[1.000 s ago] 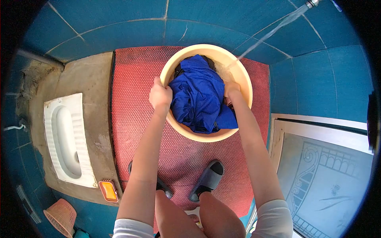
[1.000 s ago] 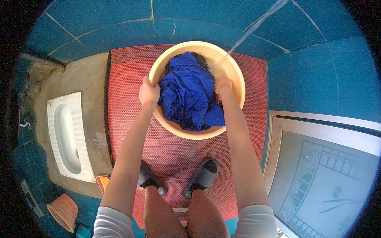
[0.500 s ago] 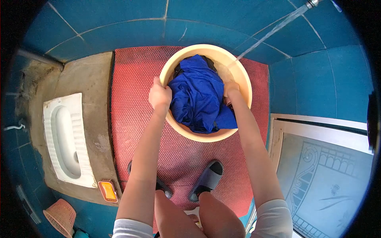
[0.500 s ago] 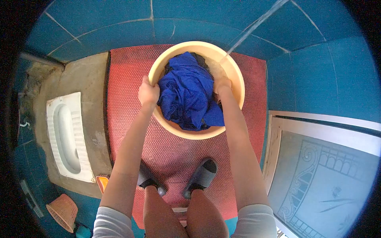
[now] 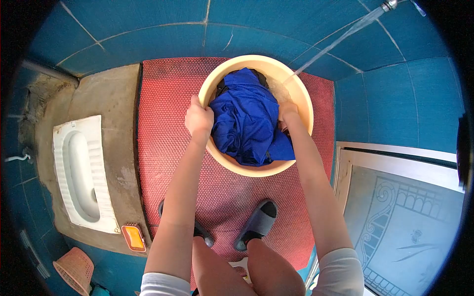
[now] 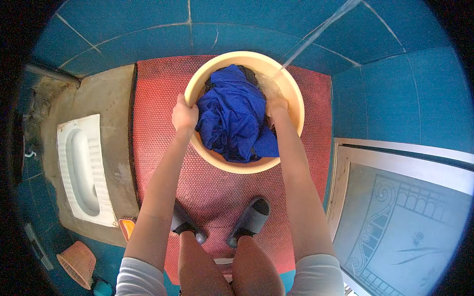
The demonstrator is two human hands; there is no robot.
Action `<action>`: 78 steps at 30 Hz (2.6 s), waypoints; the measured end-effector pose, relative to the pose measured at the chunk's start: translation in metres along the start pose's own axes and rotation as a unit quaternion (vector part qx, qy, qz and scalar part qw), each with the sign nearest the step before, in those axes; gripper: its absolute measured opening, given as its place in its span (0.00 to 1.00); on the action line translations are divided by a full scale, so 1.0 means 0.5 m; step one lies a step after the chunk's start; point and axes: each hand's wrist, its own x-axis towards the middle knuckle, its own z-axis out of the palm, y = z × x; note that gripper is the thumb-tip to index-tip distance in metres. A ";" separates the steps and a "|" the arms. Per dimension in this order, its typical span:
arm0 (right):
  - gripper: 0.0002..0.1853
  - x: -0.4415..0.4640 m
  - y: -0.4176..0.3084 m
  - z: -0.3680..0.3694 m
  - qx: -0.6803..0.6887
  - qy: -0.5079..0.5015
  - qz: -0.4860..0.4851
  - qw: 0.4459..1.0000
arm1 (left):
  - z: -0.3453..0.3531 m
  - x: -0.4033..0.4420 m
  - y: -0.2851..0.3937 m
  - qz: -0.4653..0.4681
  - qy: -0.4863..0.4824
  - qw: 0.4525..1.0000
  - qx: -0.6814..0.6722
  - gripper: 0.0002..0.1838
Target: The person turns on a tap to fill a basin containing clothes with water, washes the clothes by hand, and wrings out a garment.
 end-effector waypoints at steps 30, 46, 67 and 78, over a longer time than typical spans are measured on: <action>0.19 0.004 0.001 0.004 0.000 -0.007 0.005 1.000 | 0.003 0.002 -0.004 0.013 0.003 1.000 -0.004 0.13; 0.15 -0.003 -0.001 0.000 0.001 -0.004 0.011 1.000 | -0.002 0.000 0.000 -0.002 -0.005 1.000 -0.003 0.13; 0.14 0.008 0.000 0.009 -0.004 0.001 0.015 1.000 | 0.004 0.003 -0.004 0.003 0.004 1.000 -0.004 0.13; 0.14 -0.008 -0.004 -0.009 -0.015 -0.021 0.006 1.000 | 0.001 -0.001 -0.002 0.005 0.006 1.000 -0.008 0.12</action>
